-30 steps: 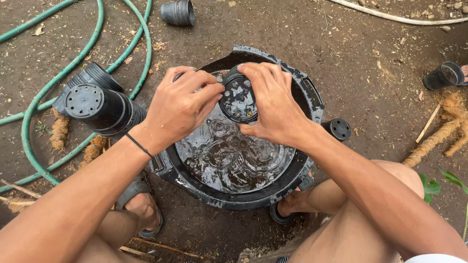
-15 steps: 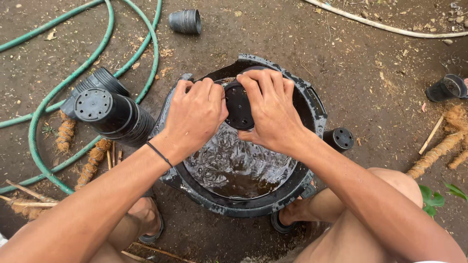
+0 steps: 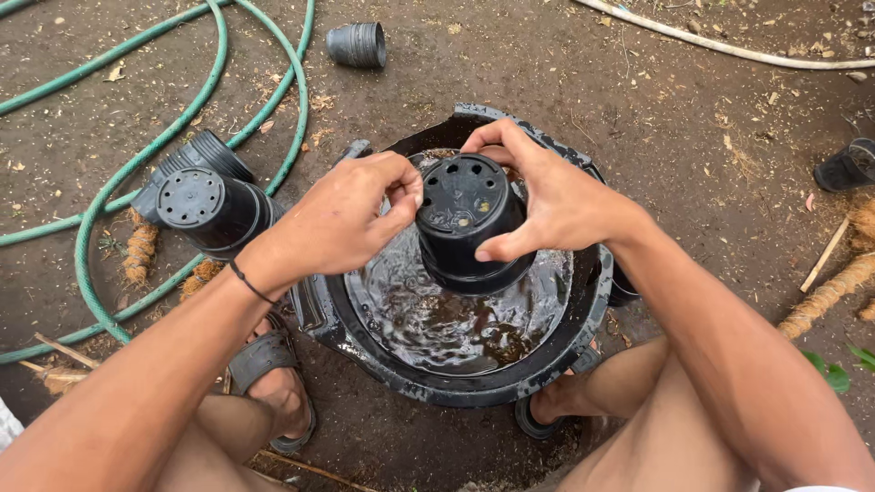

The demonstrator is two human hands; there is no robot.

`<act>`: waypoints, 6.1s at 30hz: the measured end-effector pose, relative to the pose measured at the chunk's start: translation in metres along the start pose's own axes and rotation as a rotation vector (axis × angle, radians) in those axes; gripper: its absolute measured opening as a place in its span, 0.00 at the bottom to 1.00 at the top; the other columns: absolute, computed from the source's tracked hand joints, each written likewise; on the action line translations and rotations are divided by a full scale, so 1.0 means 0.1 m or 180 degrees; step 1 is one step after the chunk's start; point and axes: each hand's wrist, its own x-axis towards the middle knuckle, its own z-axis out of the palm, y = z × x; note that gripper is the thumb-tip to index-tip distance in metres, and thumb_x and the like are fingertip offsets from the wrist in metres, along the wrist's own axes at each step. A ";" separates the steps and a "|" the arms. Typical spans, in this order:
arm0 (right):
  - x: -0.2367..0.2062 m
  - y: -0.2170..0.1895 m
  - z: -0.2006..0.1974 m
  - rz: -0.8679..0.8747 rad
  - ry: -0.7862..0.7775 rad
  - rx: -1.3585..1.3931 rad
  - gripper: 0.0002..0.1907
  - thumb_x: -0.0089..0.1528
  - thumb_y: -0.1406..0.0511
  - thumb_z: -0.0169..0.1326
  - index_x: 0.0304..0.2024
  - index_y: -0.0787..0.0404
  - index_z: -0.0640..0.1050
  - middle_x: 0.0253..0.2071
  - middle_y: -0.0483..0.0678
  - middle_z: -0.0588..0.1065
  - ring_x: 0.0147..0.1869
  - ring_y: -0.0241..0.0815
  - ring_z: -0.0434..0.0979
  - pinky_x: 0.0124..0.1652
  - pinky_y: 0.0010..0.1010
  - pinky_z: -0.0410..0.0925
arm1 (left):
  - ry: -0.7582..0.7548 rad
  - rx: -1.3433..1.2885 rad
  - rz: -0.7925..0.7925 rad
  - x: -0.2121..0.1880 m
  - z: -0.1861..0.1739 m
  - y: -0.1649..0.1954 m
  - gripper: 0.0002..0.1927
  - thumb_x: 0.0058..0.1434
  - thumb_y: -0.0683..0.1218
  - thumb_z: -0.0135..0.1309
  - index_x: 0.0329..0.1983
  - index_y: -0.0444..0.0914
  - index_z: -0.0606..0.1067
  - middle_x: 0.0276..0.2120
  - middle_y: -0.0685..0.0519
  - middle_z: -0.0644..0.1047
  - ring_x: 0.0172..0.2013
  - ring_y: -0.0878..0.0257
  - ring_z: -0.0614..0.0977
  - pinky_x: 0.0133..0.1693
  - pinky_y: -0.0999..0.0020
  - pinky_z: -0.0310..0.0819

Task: The person scrubs black plastic plant pots with a yellow sponge in a bucket of water, rinses them, and stacks them nearby. The task is performed one at a time, with repeated dipping and scrubbing of each pot.

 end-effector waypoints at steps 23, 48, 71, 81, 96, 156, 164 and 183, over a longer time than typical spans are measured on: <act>-0.01 0.52 -0.34 0.0751 0.0461 -0.0028 0.55 0.41 0.61 0.75 0.64 0.60 0.56 0.62 0.61 0.70 0.66 0.48 0.71 0.66 0.39 0.65 | 0.0253 0.0887 -0.0575 -0.17 -0.07 0.33 0.08 0.64 0.45 0.56 0.36 0.35 0.71 0.34 0.45 0.73 0.38 0.48 0.80 0.40 0.55 0.72; -1.84 2.43 -0.34 0.3202 0.2169 -0.1802 0.45 0.50 0.54 0.73 0.62 0.60 0.65 0.57 0.65 0.66 0.60 0.67 0.70 0.57 0.53 0.67 | -0.0776 0.2682 -0.0239 -0.46 0.16 -0.15 0.20 0.54 0.43 0.51 0.51 0.46 0.77 0.39 0.55 0.78 0.41 0.55 0.83 0.59 0.45 0.69; -2.48 3.36 0.36 0.4550 0.0124 -0.1430 0.56 0.56 0.56 0.65 0.80 0.43 0.48 0.71 0.64 0.58 0.76 0.66 0.57 0.69 0.51 0.61 | -0.0396 0.2125 -0.0863 -0.79 0.14 -0.94 0.09 0.65 0.38 0.58 0.48 0.40 0.80 0.32 0.49 0.74 0.35 0.55 0.78 0.43 0.61 0.75; -1.55 2.75 -0.63 0.3573 -0.1047 -0.2708 0.39 0.60 0.51 0.65 0.71 0.48 0.69 0.64 0.58 0.74 0.67 0.61 0.74 0.62 0.49 0.70 | 0.0103 0.2410 -0.1828 -0.78 -0.86 -1.19 0.33 0.63 0.62 0.64 0.61 0.35 0.75 0.54 0.32 0.72 0.53 0.33 0.76 0.51 0.43 0.72; -0.35 0.53 -0.08 0.1506 -0.0664 -0.2267 0.32 0.58 0.52 0.63 0.62 0.56 0.74 0.44 0.55 0.82 0.48 0.53 0.85 0.51 0.41 0.76 | -0.0430 0.2205 -0.3290 -1.03 -0.93 -1.74 0.55 0.45 0.60 0.75 0.71 0.40 0.58 0.64 0.31 0.60 0.62 0.29 0.67 0.59 0.41 0.69; 0.24 1.79 1.87 0.1541 -0.1039 -0.1723 0.27 0.57 0.68 0.59 0.55 0.71 0.65 0.51 0.73 0.68 0.49 0.75 0.75 0.50 0.54 0.71 | -0.2040 0.1701 -0.1713 -0.06 0.03 -0.67 0.29 0.66 0.58 0.55 0.61 0.33 0.70 0.54 0.38 0.77 0.55 0.42 0.79 0.53 0.48 0.75; 0.09 1.42 1.43 0.0855 0.0193 -0.1786 0.22 0.58 0.74 0.57 0.51 0.70 0.62 0.51 0.65 0.62 0.39 0.68 0.76 0.41 0.53 0.73 | -0.1833 0.1288 -0.1464 -0.18 0.32 -0.99 0.44 0.67 0.68 0.55 0.54 0.18 0.69 0.48 0.28 0.77 0.53 0.37 0.79 0.55 0.52 0.75; 0.28 1.07 0.66 0.0070 0.0638 -0.1400 0.34 0.56 0.76 0.60 0.62 0.73 0.61 0.55 0.63 0.60 0.59 0.61 0.72 0.57 0.44 0.70 | 0.0132 0.0611 -0.0040 0.00 0.34 -0.90 0.56 0.36 0.45 0.77 0.67 0.35 0.59 0.57 0.40 0.69 0.59 0.39 0.69 0.61 0.50 0.67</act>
